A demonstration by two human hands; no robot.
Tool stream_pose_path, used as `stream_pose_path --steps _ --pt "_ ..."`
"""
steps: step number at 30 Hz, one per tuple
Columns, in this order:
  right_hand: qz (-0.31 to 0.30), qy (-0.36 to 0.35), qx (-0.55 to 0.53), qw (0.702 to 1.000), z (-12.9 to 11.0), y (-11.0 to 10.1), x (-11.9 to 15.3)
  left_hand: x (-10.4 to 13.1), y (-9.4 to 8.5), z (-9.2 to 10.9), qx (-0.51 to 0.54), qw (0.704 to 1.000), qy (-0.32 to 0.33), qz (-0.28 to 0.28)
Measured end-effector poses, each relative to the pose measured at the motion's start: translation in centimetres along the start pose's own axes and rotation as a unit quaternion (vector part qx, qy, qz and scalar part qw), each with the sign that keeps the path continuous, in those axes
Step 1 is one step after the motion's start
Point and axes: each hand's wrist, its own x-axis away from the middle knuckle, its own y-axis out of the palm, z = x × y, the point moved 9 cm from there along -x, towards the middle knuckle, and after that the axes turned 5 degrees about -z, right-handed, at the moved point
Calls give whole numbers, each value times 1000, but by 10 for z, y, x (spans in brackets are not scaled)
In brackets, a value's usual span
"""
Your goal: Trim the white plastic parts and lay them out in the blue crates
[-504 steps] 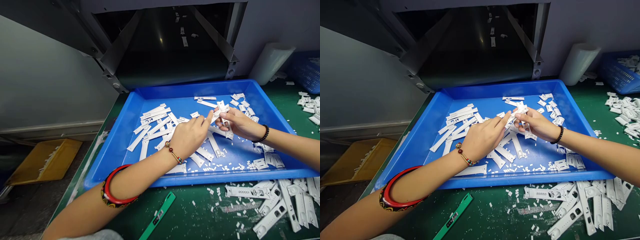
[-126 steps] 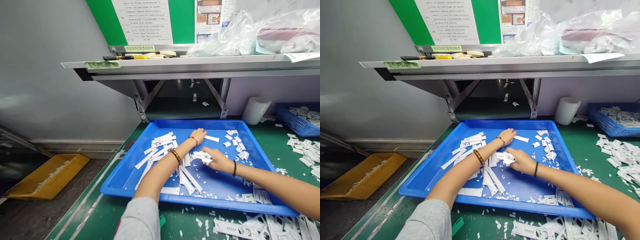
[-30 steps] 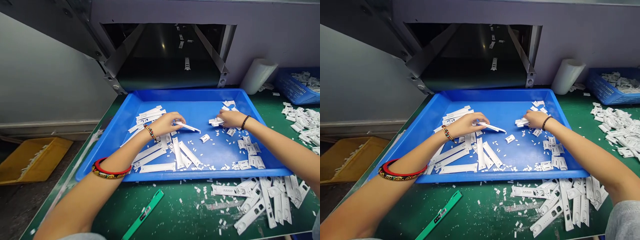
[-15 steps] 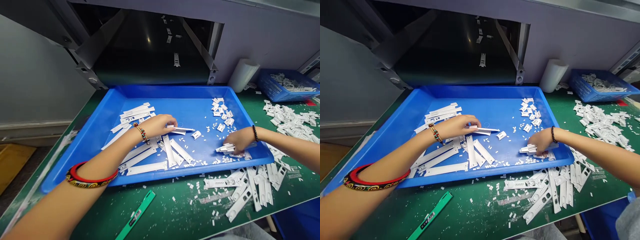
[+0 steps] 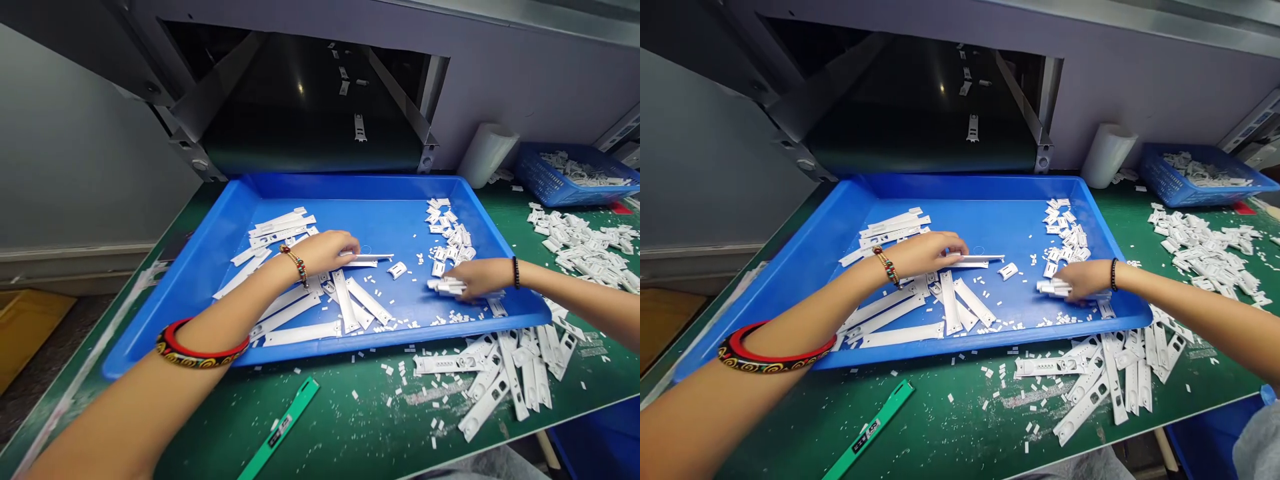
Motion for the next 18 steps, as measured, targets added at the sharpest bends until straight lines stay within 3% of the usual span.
stream_pose_path --steps 2,4,6,8,9,10,12,15,18 --pt "38 42 12 998 13 -12 -1 0 2 1 -1 1000 8 -1" --pt "16 50 -16 999 16 -16 3 0 2 2 0 1000 7 1" --pt "-92 26 -87 992 8 0 11 0 1 2 2 1000 2 1" --pt "-212 14 -149 966 -2 25 22 1 0 3 5 1000 1 3" --pt "-229 23 -147 962 -1 31 24 1 0 4 7 1000 3 5" --pt "-206 39 -118 971 3 29 22 1 -1 4 9 1000 7 8" --pt "-91 77 -31 992 16 9 12 1 -2 5 11 1000 11 13" --pt "58 102 49 992 22 -29 1 1 -3 5 12 1000 8 21" --pt "93 50 24 994 -5 -38 -12 0 -4 5 26 999 4 27"
